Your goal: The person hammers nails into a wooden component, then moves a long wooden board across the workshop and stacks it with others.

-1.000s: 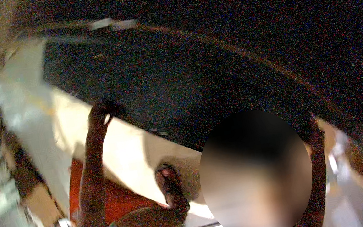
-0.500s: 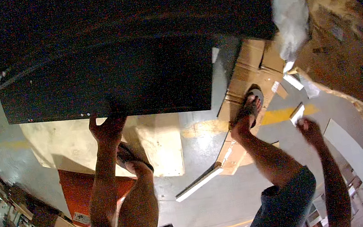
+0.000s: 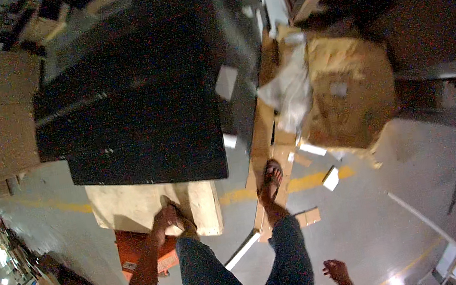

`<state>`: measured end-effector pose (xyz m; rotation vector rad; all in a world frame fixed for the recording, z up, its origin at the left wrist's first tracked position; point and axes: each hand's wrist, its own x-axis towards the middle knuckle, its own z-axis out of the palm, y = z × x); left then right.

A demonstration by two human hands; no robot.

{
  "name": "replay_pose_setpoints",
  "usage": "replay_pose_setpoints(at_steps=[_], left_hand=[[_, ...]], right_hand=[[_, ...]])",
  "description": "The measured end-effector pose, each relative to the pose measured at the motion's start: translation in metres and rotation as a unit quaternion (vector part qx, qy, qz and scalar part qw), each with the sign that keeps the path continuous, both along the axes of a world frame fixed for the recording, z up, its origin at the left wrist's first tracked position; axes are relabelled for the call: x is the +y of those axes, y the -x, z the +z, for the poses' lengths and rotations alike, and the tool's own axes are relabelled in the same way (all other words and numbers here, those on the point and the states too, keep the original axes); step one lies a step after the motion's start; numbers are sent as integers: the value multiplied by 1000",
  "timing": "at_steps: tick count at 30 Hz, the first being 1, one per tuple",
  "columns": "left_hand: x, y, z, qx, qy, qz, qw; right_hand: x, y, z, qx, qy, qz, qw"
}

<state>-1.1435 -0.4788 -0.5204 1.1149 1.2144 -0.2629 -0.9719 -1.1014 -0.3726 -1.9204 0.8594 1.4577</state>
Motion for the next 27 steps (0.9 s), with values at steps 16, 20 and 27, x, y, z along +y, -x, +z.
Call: replay_pose_setpoints(at_steps=[16, 20, 27], left_hand=[[-87, -157, 208, 110, 0, -42, 993], [-67, -197, 182, 142, 43, 31, 988], [17, -324, 151, -33, 92, 72, 993]], right_hand=[[77, -174, 81, -51, -139, 14, 989], [108, -242, 98, 96, -168, 50, 980], [212, -382, 114, 48, -153, 85, 983]])
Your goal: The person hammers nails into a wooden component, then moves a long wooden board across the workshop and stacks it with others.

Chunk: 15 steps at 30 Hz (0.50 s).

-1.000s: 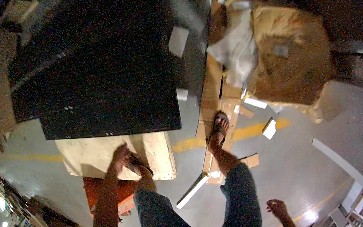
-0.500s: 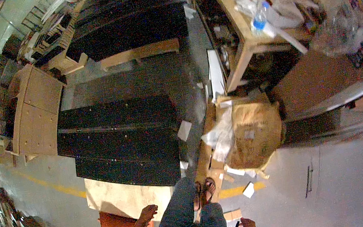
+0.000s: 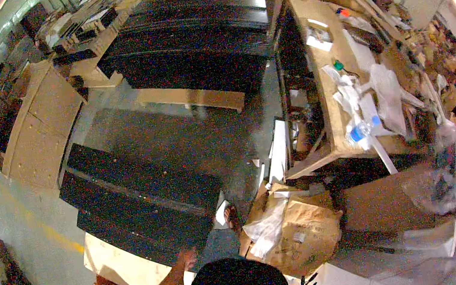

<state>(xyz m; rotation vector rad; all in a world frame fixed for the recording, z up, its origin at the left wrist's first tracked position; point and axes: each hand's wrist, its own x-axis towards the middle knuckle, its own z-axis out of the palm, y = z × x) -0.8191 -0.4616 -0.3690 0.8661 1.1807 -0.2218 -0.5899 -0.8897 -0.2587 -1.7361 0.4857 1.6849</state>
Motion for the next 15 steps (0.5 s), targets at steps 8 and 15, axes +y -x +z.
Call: replay_pose_setpoints(at_steps=[8, 15], left_hand=[[146, -252, 107, -22, -131, 120, 984], [218, -353, 107, -164, -180, 59, 968]], right_hand=[[88, -116, 19, -81, 7, -3, 997], [159, -245, 24, -146, 0, 40, 988]])
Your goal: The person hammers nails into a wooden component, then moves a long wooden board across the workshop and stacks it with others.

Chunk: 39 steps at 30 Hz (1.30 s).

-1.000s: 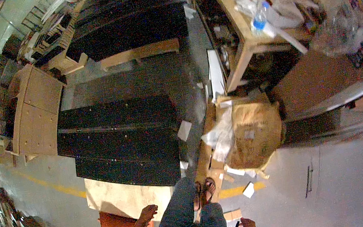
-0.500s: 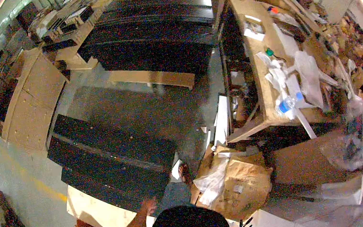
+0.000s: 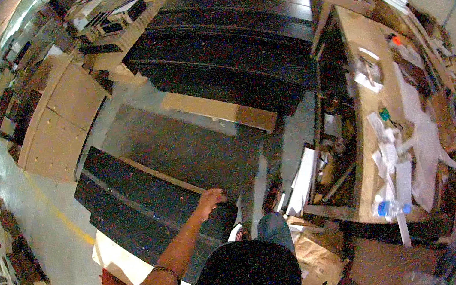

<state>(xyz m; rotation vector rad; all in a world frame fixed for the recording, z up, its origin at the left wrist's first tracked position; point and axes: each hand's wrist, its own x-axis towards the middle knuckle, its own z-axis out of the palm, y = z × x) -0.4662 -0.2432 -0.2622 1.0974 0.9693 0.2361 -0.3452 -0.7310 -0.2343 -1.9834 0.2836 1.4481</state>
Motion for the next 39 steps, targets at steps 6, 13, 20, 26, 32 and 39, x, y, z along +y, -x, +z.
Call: replay_pose_setpoints(at_steps=[6, 13, 20, 26, 32, 39], left_hand=[[53, -91, -37, 116, -137, -76, 981], [125, -227, -41, 107, -219, -144, 959], [213, -244, -72, 131, -368, -117, 913], [216, -284, -92, 36, 10, 110, 993], [314, -275, -65, 81, 51, 171, 981], [403, -269, -78, 54, -85, 130, 986]], right_hand=[[52, -135, 21, -54, 6, 62, 997], [134, -271, 50, -113, 16, 125, 986], [310, -335, 34, -165, -21, 229, 959], [442, -407, 24, -270, 39, 281, 920], [556, -451, 38, -333, 73, 291, 894], [614, -487, 46, -377, 106, 280, 876]])
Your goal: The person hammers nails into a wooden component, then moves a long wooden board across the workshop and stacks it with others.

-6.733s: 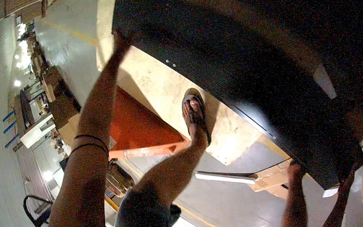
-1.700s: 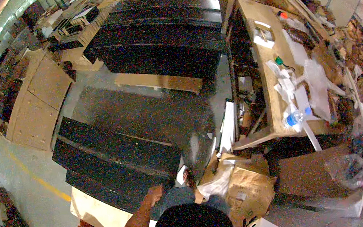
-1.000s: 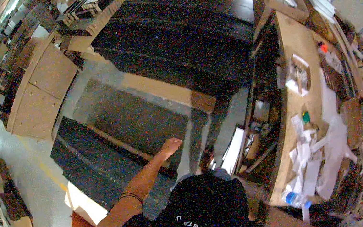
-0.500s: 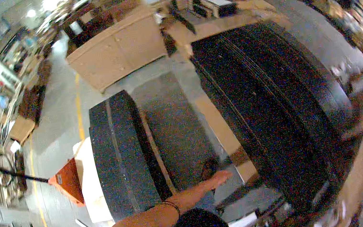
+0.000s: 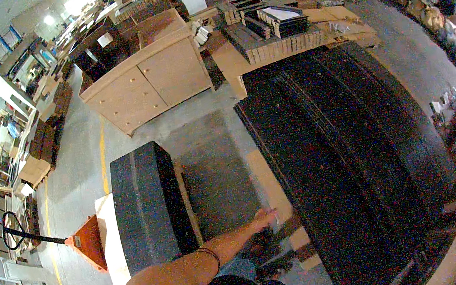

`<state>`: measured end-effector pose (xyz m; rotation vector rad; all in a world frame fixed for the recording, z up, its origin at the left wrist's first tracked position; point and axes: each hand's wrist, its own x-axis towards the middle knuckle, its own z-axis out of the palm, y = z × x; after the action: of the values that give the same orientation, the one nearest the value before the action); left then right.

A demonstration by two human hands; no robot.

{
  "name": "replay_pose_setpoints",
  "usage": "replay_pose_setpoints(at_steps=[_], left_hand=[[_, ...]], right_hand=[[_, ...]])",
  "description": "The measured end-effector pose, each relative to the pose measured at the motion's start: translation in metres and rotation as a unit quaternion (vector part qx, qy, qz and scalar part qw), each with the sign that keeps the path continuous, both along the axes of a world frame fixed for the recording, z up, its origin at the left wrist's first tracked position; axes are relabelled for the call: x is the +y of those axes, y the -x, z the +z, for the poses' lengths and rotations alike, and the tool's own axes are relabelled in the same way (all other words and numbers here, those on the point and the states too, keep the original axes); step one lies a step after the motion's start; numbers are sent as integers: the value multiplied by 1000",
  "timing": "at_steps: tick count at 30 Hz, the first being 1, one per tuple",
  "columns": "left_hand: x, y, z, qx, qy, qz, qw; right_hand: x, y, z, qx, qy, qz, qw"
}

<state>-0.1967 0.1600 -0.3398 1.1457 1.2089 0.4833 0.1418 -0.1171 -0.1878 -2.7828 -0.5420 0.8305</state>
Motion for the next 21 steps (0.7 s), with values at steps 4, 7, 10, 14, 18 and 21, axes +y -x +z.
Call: replay_pose_setpoints(at_steps=[4, 7, 10, 14, 18, 21], left_hand=[[36, -40, -3, 36, -26, 21, 999], [77, -71, 14, -22, 37, 109, 993], [96, -53, -15, -163, -16, 184, 969], [101, -113, 49, 136, -2, 388, 911], [94, -116, 9, 12, -150, 425, 893], [85, -102, 16, -75, -140, 452, 878]], right_hand=[[2, -20, -4, -55, 20, -24, 998], [-5, -36, -20, -110, 33, -55, 992], [-12, -28, -35, -151, 70, -89, 982], [-41, -53, -36, -280, 138, -183, 932], [-204, -160, -184, -511, 19, 165, 843], [-155, -139, -177, -375, -79, -17, 924]])
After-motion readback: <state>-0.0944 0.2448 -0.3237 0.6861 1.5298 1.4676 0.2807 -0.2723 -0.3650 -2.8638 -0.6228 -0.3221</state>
